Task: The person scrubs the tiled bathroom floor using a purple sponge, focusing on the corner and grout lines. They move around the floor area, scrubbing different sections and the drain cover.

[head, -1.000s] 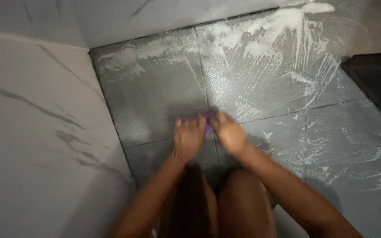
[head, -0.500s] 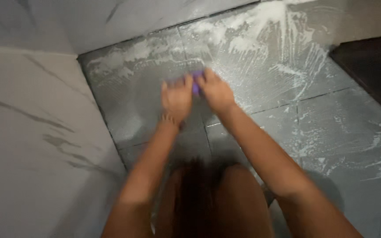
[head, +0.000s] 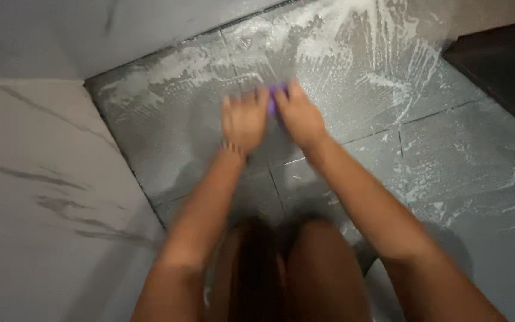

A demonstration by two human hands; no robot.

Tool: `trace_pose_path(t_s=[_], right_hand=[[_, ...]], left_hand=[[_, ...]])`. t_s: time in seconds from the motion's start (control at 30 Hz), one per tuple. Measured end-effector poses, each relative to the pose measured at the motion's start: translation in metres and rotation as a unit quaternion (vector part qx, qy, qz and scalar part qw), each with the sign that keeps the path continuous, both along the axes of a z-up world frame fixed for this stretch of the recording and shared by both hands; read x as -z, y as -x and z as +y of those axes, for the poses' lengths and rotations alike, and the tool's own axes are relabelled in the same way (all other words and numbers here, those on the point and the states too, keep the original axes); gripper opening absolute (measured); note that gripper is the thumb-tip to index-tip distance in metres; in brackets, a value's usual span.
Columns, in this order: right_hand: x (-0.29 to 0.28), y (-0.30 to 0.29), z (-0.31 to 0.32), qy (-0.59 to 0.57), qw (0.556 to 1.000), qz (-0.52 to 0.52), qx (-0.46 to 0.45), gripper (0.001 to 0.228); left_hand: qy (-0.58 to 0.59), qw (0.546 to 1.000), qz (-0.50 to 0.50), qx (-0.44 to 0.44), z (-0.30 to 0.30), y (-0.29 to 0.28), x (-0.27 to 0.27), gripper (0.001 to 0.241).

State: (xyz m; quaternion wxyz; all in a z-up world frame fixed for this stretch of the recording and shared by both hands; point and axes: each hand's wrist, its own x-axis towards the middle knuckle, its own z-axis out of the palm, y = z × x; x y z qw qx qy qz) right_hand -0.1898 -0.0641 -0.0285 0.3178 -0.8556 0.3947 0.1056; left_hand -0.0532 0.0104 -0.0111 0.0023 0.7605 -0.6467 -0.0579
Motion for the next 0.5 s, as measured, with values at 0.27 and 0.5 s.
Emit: trace_pose_path(t_s=[0.27, 0.5], right_hand=[[-0.059, -0.033, -0.035, -0.012, 0.992, -0.064, 0.109, 0.022], [0.021, 0.096, 0.088, 0.184, 0.974, -0.011, -0.135, 0.035]], left_hand=[[-0.009, 0.998, 0.043, -0.033, -0.038, -0.010, -0.017, 0.035], [-0.145, 0.979, 0.138, 0.030, 0.072, 0.059, -0.021, 0.046]])
